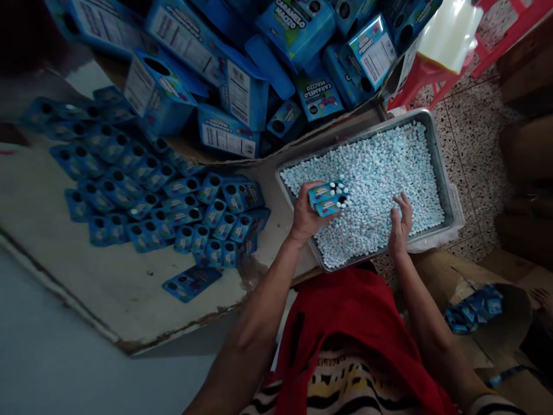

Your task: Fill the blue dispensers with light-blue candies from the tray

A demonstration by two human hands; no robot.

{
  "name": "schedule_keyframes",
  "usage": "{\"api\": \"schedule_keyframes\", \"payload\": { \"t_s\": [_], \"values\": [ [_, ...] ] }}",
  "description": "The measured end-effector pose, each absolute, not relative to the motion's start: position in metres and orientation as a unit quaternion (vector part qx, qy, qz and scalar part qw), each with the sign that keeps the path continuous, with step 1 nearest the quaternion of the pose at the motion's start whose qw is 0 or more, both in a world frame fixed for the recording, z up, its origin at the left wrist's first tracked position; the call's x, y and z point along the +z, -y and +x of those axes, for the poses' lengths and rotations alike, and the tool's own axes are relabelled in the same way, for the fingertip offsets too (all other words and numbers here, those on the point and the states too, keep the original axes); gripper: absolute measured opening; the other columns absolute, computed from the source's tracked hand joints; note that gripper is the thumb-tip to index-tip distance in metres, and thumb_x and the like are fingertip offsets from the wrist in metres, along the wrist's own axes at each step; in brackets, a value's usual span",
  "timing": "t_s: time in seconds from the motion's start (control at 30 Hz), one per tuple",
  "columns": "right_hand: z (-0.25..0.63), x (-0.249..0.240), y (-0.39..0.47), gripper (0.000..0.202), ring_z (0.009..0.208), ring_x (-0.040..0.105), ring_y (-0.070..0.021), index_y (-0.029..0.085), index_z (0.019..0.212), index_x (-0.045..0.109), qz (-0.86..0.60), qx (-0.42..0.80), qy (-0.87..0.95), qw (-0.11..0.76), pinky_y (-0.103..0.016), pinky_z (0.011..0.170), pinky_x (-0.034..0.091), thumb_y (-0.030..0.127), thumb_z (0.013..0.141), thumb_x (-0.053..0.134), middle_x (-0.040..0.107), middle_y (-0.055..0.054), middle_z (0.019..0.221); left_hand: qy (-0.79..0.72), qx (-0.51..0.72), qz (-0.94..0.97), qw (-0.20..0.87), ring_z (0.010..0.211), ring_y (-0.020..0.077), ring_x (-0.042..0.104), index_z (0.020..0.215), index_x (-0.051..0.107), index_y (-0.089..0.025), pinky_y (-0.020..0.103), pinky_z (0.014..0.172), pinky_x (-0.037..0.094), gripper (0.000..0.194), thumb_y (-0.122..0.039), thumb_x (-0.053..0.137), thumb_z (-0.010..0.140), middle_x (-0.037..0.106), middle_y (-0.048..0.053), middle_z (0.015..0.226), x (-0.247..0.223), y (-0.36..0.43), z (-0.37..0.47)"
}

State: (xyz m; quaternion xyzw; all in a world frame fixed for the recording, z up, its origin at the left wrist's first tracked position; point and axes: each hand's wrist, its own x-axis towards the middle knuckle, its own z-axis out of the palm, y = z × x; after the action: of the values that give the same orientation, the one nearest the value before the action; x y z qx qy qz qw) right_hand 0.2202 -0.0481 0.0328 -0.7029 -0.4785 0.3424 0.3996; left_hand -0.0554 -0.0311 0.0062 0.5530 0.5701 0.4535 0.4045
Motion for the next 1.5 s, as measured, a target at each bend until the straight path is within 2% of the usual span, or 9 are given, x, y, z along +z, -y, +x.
{"api": "schedule_keyframes", "payload": {
  "t_s": [0.13,0.27,0.5,0.7,0.8,0.93,1.17,1.37,1.5],
  "values": [
    [0.214,-0.006,0.069,0.058,0.161,0.039,-0.0347,0.02,0.146,0.061,-0.784,0.225,0.484,0.316,-0.069,0.132,0.027,0.058,0.104,0.05,0.046,-0.022,0.168,-0.632,0.494,0.498,0.33,0.116,0.027,0.071,0.135,0.057,-0.027,0.049,0.105,0.059,0.086,-0.054,0.102,0.067,0.068,0.007,0.13,-0.01,0.046,-0.044],
    [0.175,-0.017,0.057,0.057,0.159,0.044,-0.0307,0.022,0.151,0.058,-0.761,0.249,0.473,0.368,-0.065,0.134,0.029,0.053,0.103,0.054,0.051,-0.019,0.164,-0.649,0.565,0.457,0.223,0.124,0.0296,0.066,0.138,0.052,-0.032,0.055,0.114,0.054,0.084,-0.054,0.099,0.071,0.062,0.008,0.134,-0.035,0.051,-0.002],
    [0.14,-0.015,0.016,0.031,0.134,0.068,-0.0195,0.028,0.113,0.078,-0.69,0.422,0.103,0.579,-0.043,0.126,0.049,0.045,0.091,0.068,0.078,-0.001,0.126,-0.662,0.563,0.443,0.218,0.125,0.0302,0.066,0.14,0.048,-0.03,0.054,0.112,0.054,0.086,-0.059,0.095,0.074,0.06,0.011,0.135,-0.038,0.024,0.046],
    [0.158,0.008,-0.01,0.024,0.098,0.079,-0.0231,0.024,0.096,0.074,-0.518,0.608,-0.146,0.583,-0.045,0.099,0.066,0.044,0.084,0.069,0.08,-0.001,0.088,-0.66,0.474,0.483,0.326,0.115,0.0255,0.07,0.138,0.05,-0.026,0.043,0.102,0.059,0.085,-0.055,0.097,0.074,0.066,0.008,0.132,-0.002,0.014,-0.004],
    [0.158,0.049,-0.013,0.019,0.087,0.076,-0.0205,0.024,0.091,0.073,-0.477,0.643,-0.085,0.593,-0.041,0.093,0.065,0.042,0.085,0.069,0.078,0.0,0.086,-0.64,0.41,0.564,0.324,0.115,0.0278,0.07,0.134,0.057,-0.026,0.045,0.102,0.059,0.079,-0.05,0.098,0.072,0.069,0.007,0.127,0.012,0.012,-0.038],
    [0.144,0.099,-0.021,0.022,0.096,0.075,-0.0226,0.024,0.083,0.072,-0.424,0.667,0.128,0.599,-0.044,0.102,0.061,0.044,0.086,0.065,0.075,-0.003,0.091,-0.585,0.373,0.644,0.323,0.113,0.0305,0.07,0.129,0.064,-0.027,0.046,0.1,0.059,0.072,-0.047,0.099,0.068,0.071,0.006,0.12,0.031,0.01,-0.047],
    [0.135,0.122,-0.027,0.036,0.098,0.072,-0.0249,0.028,0.084,0.07,-0.448,0.585,0.384,0.556,-0.047,0.102,0.057,0.058,0.095,0.055,0.074,-0.004,0.093,-0.553,0.335,0.647,0.403,0.105,0.0277,0.072,0.126,0.065,-0.028,0.04,0.092,0.06,0.073,-0.034,0.101,0.062,0.072,0.003,0.116,0.055,0.009,-0.041],
    [0.129,0.131,-0.017,0.054,0.125,0.071,-0.0284,0.03,0.11,0.08,-0.396,0.607,0.465,0.508,-0.051,0.119,0.051,0.075,0.099,0.053,0.077,-0.006,0.123,-0.576,0.393,0.579,0.422,0.112,0.0276,0.074,0.126,0.062,-0.025,0.041,0.097,0.061,0.075,-0.047,0.1,0.065,0.074,0.005,0.121,0.036,0.014,-0.034],
    [0.156,0.109,-0.012,0.058,0.135,0.068,-0.0277,0.029,0.123,0.076,-0.464,0.55,0.473,0.508,-0.053,0.124,0.048,0.074,0.104,0.044,0.075,-0.007,0.134,-0.569,0.425,0.542,0.449,0.124,0.0284,0.073,0.131,0.061,-0.026,0.043,0.106,0.061,0.08,-0.054,0.1,0.067,0.073,0.008,0.133,0.03,0.017,-0.033]
  ]
}}
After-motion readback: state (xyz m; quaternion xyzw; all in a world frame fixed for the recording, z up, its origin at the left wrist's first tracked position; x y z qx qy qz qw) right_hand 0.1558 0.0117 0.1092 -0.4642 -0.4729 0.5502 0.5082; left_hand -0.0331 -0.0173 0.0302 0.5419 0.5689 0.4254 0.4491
